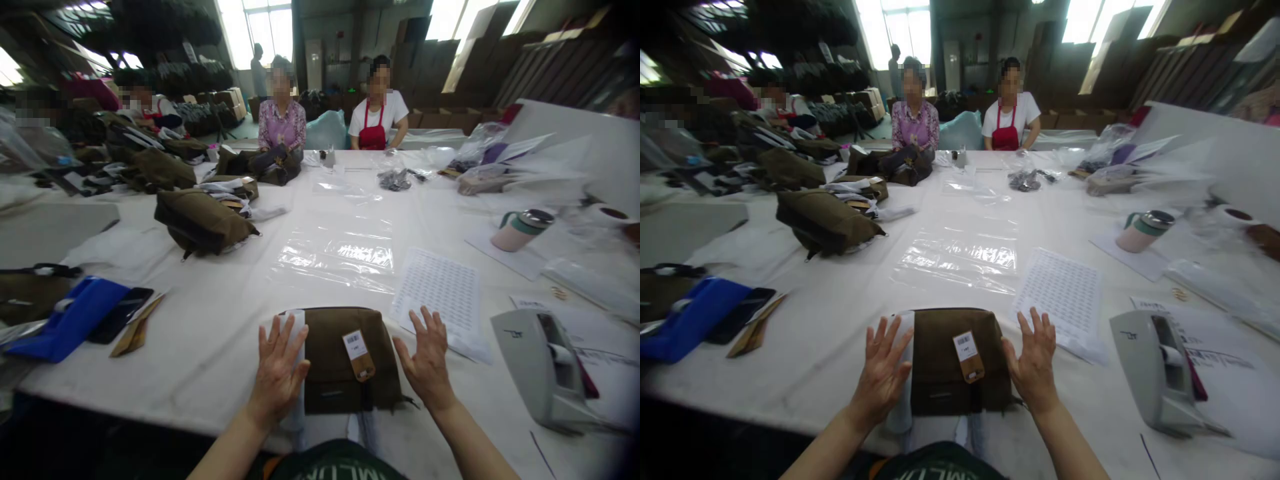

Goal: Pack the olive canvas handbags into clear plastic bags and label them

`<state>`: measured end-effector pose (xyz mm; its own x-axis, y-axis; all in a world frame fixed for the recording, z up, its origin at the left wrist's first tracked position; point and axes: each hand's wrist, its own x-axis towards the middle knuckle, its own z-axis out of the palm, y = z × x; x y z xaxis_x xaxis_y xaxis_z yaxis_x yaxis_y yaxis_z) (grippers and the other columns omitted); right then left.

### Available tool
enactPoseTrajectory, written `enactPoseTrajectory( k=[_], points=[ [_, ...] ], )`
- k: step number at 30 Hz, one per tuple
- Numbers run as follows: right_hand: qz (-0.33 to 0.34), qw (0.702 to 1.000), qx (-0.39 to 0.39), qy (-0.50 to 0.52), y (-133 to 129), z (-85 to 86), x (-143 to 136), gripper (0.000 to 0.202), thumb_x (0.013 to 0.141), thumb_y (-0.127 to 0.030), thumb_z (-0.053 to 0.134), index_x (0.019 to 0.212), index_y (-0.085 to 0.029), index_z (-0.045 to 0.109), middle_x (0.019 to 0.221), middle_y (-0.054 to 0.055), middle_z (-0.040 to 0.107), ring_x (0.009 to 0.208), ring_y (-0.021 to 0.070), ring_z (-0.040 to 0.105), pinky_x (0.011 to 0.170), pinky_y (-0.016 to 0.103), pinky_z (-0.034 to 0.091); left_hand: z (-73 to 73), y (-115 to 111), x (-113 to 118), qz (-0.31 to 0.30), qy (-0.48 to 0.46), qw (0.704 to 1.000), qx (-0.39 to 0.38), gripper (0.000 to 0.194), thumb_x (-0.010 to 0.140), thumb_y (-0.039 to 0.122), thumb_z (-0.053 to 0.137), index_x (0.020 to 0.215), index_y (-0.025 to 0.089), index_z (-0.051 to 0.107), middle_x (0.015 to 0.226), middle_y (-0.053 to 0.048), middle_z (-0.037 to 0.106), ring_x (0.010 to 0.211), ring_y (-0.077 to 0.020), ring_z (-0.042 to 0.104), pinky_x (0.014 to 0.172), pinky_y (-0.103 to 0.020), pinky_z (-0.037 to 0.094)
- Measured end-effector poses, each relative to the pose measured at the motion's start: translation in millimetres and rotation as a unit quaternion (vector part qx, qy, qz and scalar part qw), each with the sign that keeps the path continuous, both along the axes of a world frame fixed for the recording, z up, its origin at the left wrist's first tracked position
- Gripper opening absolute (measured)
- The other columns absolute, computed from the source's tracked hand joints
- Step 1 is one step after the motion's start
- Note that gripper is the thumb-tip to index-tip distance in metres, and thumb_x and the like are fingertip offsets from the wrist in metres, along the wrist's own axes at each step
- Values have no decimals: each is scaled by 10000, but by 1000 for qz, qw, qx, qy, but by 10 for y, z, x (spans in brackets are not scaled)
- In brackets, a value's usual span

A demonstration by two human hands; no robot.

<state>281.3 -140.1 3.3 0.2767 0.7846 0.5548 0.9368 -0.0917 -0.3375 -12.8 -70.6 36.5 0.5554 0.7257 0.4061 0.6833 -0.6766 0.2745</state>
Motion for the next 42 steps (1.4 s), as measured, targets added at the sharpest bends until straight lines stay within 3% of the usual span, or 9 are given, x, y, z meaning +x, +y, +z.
enactPoseTrajectory(
  k=[5,12,19,24,29,31,34,37,42],
  points=[
    [-134,979,-132,-72,-155,-529,544,597,867,-354,413,1393,-118,255,1430,159,290,1350,340,135,1063,556,156,132,68,-103,38,-127,991,12,455,925,277,339,1378,293,313,1492,-45,226,1373,-303,146,1103,-568,101],
    [-83,926,-350,-112,-119,-880,1195,394,910,-270,348,1275,-306,489,1356,23,461,1306,313,282,1047,589,116,156,397,-193,107,-164,981,9,352,906,265,378,1238,222,485,1417,-80,341,1334,-270,250,1098,-491,203],
    [-31,968,-218,-119,77,-548,1100,406,837,-290,477,1232,-221,540,1353,96,453,1326,342,236,1063,601,102,45,1082,-209,7,-167,986,-18,172,866,252,497,989,238,617,1094,-53,602,1091,-216,516,974,-391,389],
    [134,978,-136,90,911,-242,649,374,890,-321,405,1227,-203,517,1341,76,464,1253,202,402,1067,395,317,-83,1997,196,-49,-9,980,-193,174,855,323,527,883,215,659,888,-31,667,885,-169,578,831,-300,445],
    [214,923,-282,152,1721,-428,358,484,876,-362,409,1313,-157,446,1420,86,363,1305,203,326,1089,372,274,-398,2737,738,-71,124,958,-251,117,674,266,723,755,196,675,808,-24,670,856,-184,574,791,-293,446],
    [219,909,-335,120,1828,-579,317,519,824,-393,499,1280,-147,493,1399,102,393,1304,245,324,1099,408,235,-553,2901,851,-83,174,942,-276,191,613,280,771,716,168,657,805,-34,657,866,-196,572,768,-309,456],
    [210,905,-357,94,1842,-687,301,660,679,-445,667,1243,-130,533,1375,127,422,1296,292,327,1105,430,203,-694,3061,922,-98,227,918,-310,218,764,352,654,775,137,622,838,-33,634,839,-170,582,763,-343,471],
    [191,910,-360,74,1876,-537,303,562,692,-348,665,1205,-147,554,1291,122,517,1199,276,457,1024,395,344,-618,3199,939,-96,249,904,-333,275,880,383,496,841,131,598,826,-25,621,756,-143,590,740,-347,481],
    [175,945,-269,-65,2028,-72,274,314,846,-64,360,971,-181,623,904,72,636,878,217,593,780,327,441,-148,3178,800,-76,226,919,-312,489,935,413,228,791,143,609,797,-73,623,786,-200,586,775,-360,441]
  ],
)
